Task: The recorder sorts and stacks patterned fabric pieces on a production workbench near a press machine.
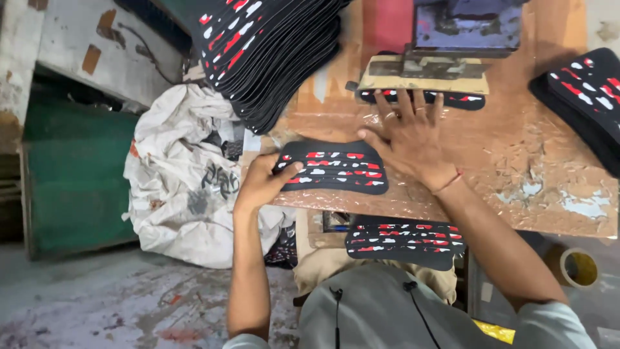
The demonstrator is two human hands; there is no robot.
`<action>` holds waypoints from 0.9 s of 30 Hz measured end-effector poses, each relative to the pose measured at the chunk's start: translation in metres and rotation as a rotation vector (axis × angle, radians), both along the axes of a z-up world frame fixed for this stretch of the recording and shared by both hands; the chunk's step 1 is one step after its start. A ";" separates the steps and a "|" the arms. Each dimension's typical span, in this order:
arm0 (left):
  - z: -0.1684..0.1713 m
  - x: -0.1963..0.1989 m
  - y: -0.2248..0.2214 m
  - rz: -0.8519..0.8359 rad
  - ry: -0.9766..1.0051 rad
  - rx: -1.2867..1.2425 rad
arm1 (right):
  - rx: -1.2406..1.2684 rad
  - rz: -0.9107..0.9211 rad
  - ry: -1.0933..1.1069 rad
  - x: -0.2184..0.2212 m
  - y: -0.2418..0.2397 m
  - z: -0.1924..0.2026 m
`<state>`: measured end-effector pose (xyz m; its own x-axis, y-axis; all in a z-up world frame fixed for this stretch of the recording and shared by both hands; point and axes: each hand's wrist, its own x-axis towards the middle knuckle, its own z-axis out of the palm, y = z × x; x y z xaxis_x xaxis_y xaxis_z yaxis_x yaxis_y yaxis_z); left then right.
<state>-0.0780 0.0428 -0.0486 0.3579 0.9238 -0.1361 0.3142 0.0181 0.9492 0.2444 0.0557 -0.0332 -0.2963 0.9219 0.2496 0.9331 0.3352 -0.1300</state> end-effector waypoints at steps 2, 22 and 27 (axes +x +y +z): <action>0.000 0.002 0.000 0.020 0.008 -0.065 | 0.071 -0.022 0.059 -0.006 -0.005 0.000; 0.004 0.013 -0.023 0.198 -0.034 0.164 | 0.003 -0.055 0.230 0.017 -0.118 0.024; 0.096 0.014 0.026 0.544 0.011 0.575 | 0.011 -0.067 0.204 0.018 -0.116 0.018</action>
